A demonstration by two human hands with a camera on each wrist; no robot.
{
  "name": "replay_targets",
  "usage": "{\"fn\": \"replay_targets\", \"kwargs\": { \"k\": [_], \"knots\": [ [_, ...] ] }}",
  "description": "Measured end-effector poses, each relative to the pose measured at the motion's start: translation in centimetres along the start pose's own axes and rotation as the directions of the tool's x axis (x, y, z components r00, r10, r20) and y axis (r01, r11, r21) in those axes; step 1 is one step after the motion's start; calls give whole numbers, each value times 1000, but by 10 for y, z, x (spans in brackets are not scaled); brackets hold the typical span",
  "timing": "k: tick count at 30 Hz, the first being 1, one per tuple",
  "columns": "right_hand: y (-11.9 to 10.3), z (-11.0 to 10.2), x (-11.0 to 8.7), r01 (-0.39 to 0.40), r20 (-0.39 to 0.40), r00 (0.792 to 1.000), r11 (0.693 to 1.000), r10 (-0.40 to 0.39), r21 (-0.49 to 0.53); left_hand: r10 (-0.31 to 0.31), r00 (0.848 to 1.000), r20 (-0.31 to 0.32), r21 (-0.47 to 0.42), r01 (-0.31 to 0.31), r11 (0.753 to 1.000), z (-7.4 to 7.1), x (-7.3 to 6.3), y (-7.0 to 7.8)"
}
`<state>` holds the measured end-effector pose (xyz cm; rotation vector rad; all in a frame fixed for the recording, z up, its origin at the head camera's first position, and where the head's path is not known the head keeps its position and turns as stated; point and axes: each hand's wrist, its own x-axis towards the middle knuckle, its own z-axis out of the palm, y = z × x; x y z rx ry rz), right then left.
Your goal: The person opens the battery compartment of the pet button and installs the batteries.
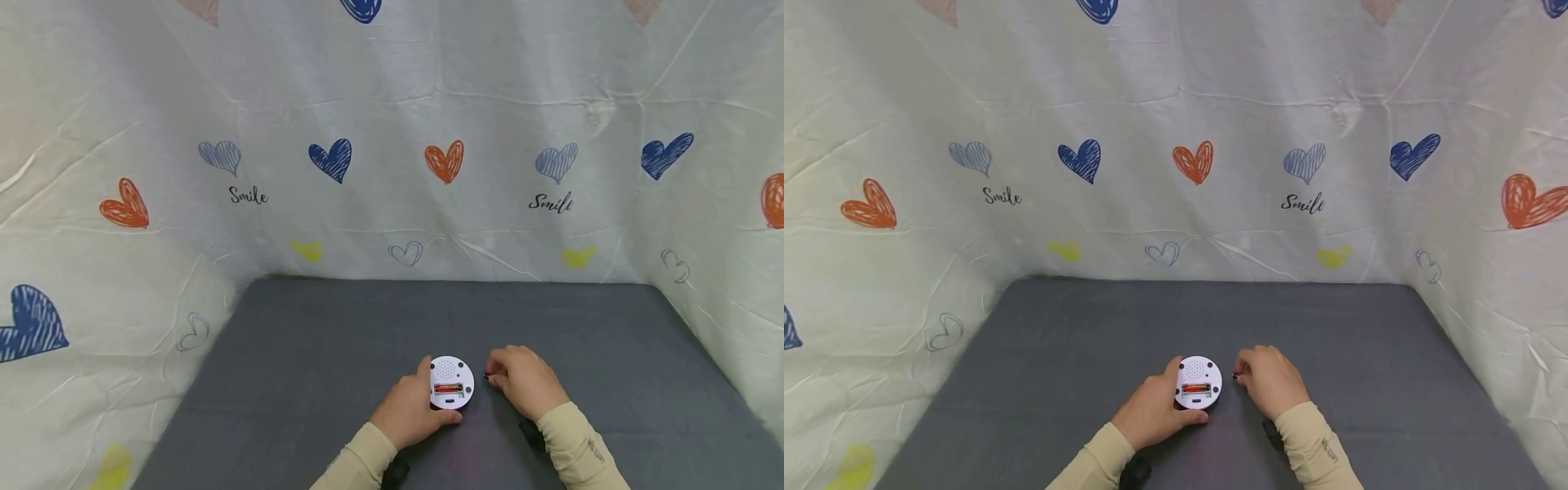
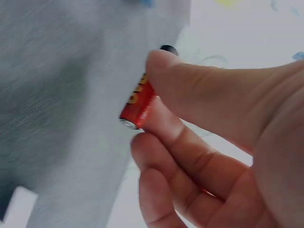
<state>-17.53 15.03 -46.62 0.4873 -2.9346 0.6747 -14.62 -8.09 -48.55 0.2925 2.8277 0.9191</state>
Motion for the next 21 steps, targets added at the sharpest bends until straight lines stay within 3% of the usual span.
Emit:
{"fn": "replay_targets", "kwargs": {
  "k": [7, 13, 16, 21],
  "knots": [
    [-33, 1, -4, 123, -75, 990, 990, -118, 67, -19, 999, 35, -9, 19, 1000, -2, 1, 0],
    [-53, 23, -8, 236, -60, 971, 965, -230, 111, 55, 999, 1, -16, -55, 998, -2, 0, -4],
    [-54, 30, -9, 250, -70, 968, 961, -243, 122, 81, 997, -15, -10, -82, 997, -2, -1, -5],
    [-55, 36, -10, 258, -88, 965, 955, -247, 146, 73, 997, -3, -4, -73, 997, -3, -2, -6]
  ]
}}
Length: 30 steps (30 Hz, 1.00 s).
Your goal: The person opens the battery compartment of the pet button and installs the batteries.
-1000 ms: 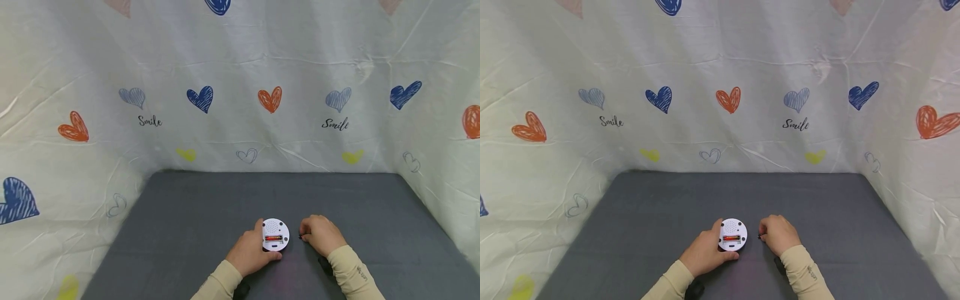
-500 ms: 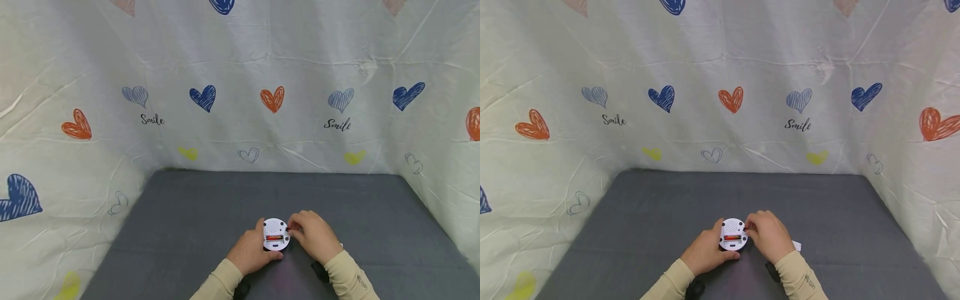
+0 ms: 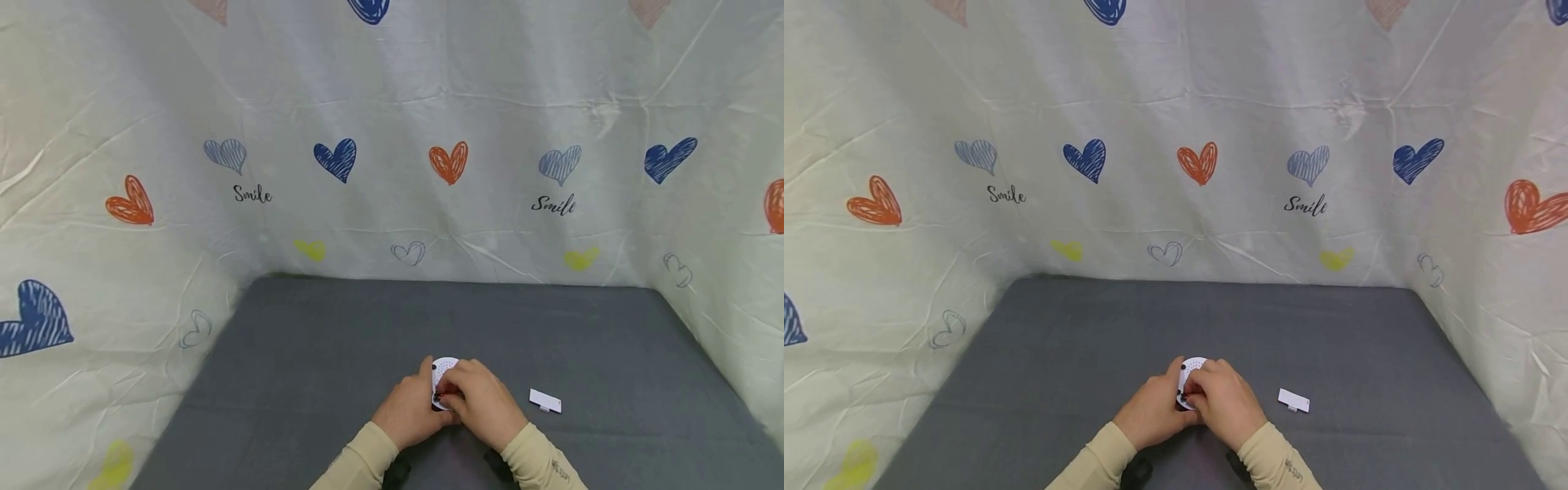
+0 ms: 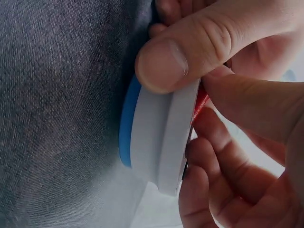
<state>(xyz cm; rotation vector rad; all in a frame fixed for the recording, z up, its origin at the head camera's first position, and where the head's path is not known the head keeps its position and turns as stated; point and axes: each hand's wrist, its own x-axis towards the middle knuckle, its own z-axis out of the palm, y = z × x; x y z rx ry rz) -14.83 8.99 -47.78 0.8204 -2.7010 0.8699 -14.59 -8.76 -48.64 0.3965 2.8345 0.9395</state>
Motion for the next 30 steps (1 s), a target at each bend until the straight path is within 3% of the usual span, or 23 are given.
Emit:
{"fn": "replay_targets", "kwargs": {
  "k": [6, 10, 13, 19, 23, 30],
  "knots": [
    [0, -1, -1, -14, -36, 999, 1000, 15, 3, -11, 1000, 3, -10, 11, 1000, 1, -1, -1],
    [-2, -1, -1, -113, -84, 990, 993, 110, -37, -17, 1000, 14, -18, 17, 1000, 1, -1, 0],
    [-4, 0, -1, -225, -103, 971, 970, 215, -91, -29, 999, 21, -10, 29, 1000, 0, 0, 2],
    [-1, -2, -2, -380, 0, 924, 918, 383, -109, -17, 1000, -9, 21, 17, 1000, 1, 0, 3],
    [1, -4, -1, -424, 56, 903, 904, 427, -55, -16, 1000, -13, 20, 16, 1000, 1, 0, 3],
    [3, -3, -1, -463, 70, 883, 886, 464, -30, 8, 999, -35, 74, -5, 997, 0, -1, 4]
  ]
}}
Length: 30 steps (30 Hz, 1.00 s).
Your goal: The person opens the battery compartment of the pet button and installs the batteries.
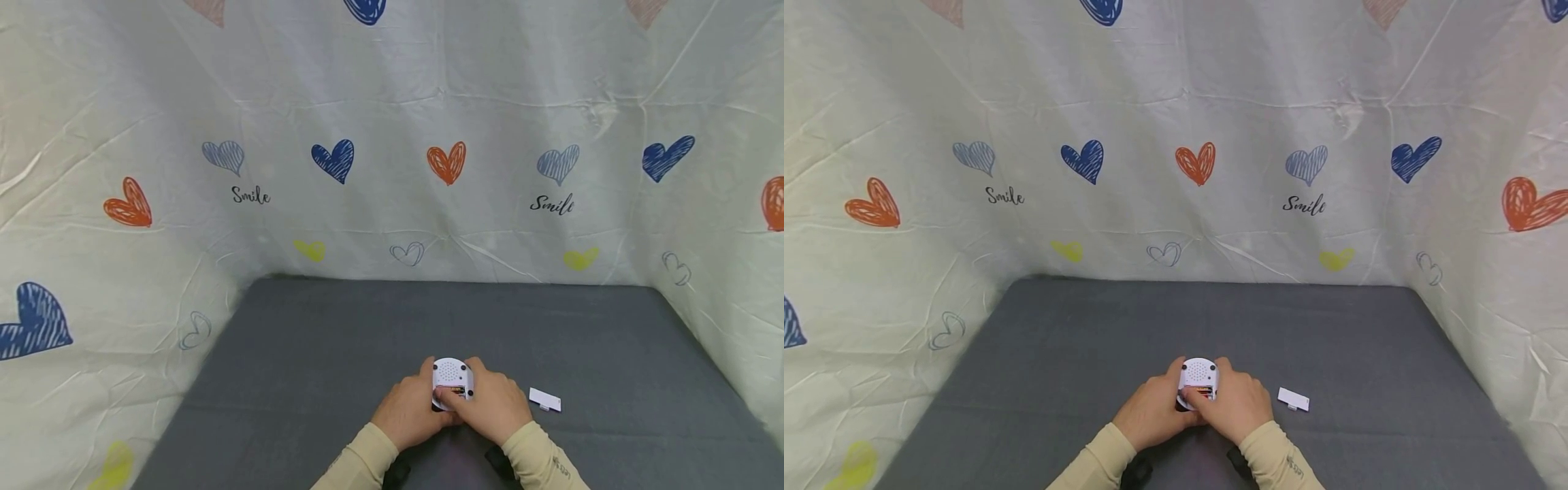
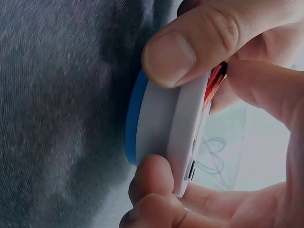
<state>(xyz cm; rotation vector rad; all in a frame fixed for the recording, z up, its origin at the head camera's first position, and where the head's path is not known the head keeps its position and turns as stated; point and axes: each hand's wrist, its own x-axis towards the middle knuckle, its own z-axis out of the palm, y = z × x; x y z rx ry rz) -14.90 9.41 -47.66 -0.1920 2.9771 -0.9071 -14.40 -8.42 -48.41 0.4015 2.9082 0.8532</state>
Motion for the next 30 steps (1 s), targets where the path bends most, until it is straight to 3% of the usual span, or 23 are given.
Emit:
{"fn": "replay_targets", "kwargs": {
  "k": [13, 21, 26, 30],
  "knots": [
    [-4, -1, 4, -37, 58, 998, 997, 33, 65, 23, 999, -25, 20, -22, 1000, -1, 2, 0],
    [-3, -4, 6, -38, 51, 998, 996, 34, 85, 19, 1000, -13, -37, -20, 999, 0, 3, 0],
    [3, -5, 6, 15, 28, 999, 999, -16, 51, 24, 1000, 6, -72, -23, 997, -1, 4, -5],
    [23, -24, 0, 79, 0, 997, 997, -79, 4, -11, 998, 61, -99, 17, 995, -3, 4, -10]
  ]
}}
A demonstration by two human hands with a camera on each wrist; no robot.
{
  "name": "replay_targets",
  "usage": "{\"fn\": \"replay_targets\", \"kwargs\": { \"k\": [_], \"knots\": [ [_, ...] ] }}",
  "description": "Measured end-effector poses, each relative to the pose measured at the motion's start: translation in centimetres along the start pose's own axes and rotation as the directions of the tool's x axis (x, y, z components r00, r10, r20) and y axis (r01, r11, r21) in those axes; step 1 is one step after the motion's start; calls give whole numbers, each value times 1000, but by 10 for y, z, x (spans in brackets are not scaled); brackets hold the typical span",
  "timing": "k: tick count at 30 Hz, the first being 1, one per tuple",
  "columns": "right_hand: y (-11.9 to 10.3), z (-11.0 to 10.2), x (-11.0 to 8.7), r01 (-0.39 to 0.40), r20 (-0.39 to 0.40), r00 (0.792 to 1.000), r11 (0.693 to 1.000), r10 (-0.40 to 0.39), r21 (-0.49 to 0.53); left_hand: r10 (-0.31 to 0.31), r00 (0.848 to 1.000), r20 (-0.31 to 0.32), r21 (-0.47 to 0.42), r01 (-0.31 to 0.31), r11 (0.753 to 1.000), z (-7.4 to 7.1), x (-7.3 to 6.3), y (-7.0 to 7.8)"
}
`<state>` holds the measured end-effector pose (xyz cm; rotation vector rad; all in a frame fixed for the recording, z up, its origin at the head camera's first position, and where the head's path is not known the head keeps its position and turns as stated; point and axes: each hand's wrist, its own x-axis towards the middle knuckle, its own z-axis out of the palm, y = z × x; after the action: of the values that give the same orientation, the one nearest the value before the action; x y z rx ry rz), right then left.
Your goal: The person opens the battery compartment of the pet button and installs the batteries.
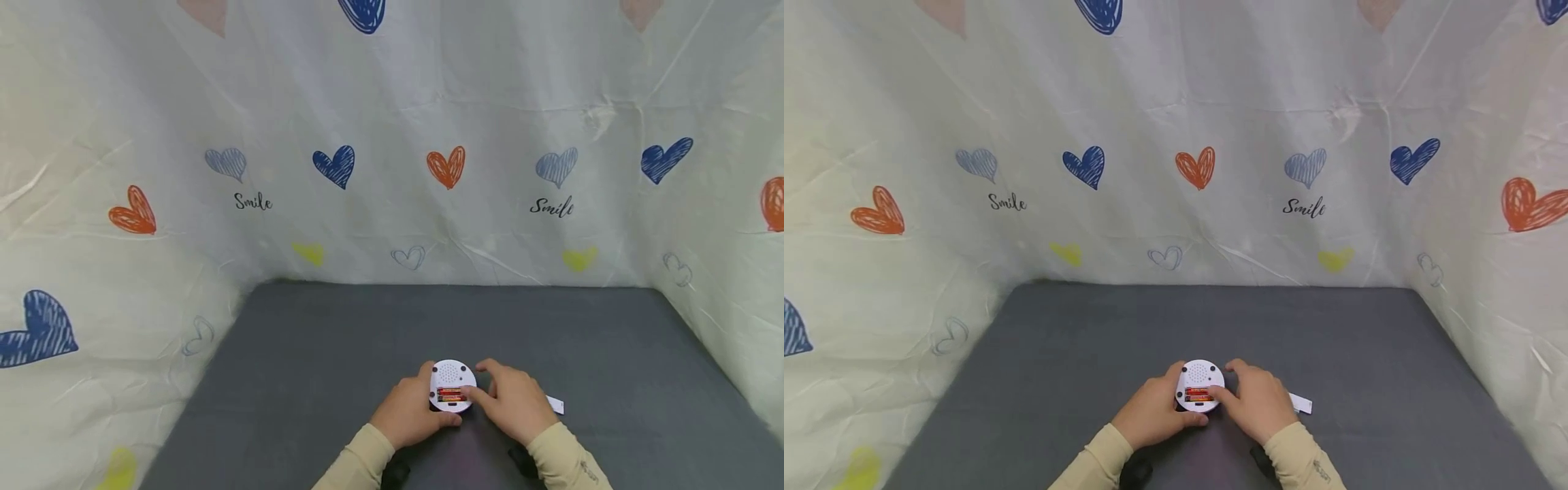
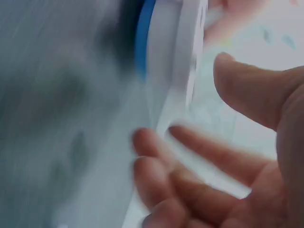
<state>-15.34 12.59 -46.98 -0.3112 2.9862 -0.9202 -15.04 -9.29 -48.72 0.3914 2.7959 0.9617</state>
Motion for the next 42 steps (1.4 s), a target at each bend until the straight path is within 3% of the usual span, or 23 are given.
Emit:
{"fn": "replay_targets", "kwargs": {
  "k": [4, 9, 17, 21, 23, 25, 28, 31, 36, 42],
  "knots": [
    [37, -25, -16, 29, -40, 999, 997, -32, -68, -30, 999, 21, -26, 30, 999, -1, -1, -3],
    [75, -42, -34, -18, -10, 1000, 987, 16, -160, -21, 1000, 13, -34, 21, 999, -2, 0, -3],
    [87, -41, -37, 22, -3, 1000, 974, -24, -227, -22, 1000, 0, -28, 22, 999, 0, -1, -2],
    [80, -39, -36, 48, -46, 997, 963, -62, -266, -20, 1000, 1, -32, 20, 999, -1, 0, -1],
    [71, -38, -33, 93, -88, 989, 956, -122, -279, -22, 1000, 4, -35, 22, 999, -1, 0, 0],
    [58, -35, -30, 165, -126, 970, 946, -206, -278, -28, 1000, 8, -34, 28, 999, -2, 0, 0],
    [35, -30, -23, 288, -167, 926, 918, -340, -274, -29, 999, 13, -27, 30, 999, -3, 1, 0],
    [12, -23, -16, 384, -161, 888, 886, -432, -260, -27, 999, 19, -21, 27, 999, -2, 2, -2],
    [-12, -7, -10, 464, -121, 857, 852, -501, -245, -17, 999, 28, -24, 17, 1000, -1, 2, -2],
    [-21, 9, -8, 507, -126, 823, 817, -554, -274, 16, 1000, 3, -25, -16, 1000, -4, -1, -2]
  ]
}}
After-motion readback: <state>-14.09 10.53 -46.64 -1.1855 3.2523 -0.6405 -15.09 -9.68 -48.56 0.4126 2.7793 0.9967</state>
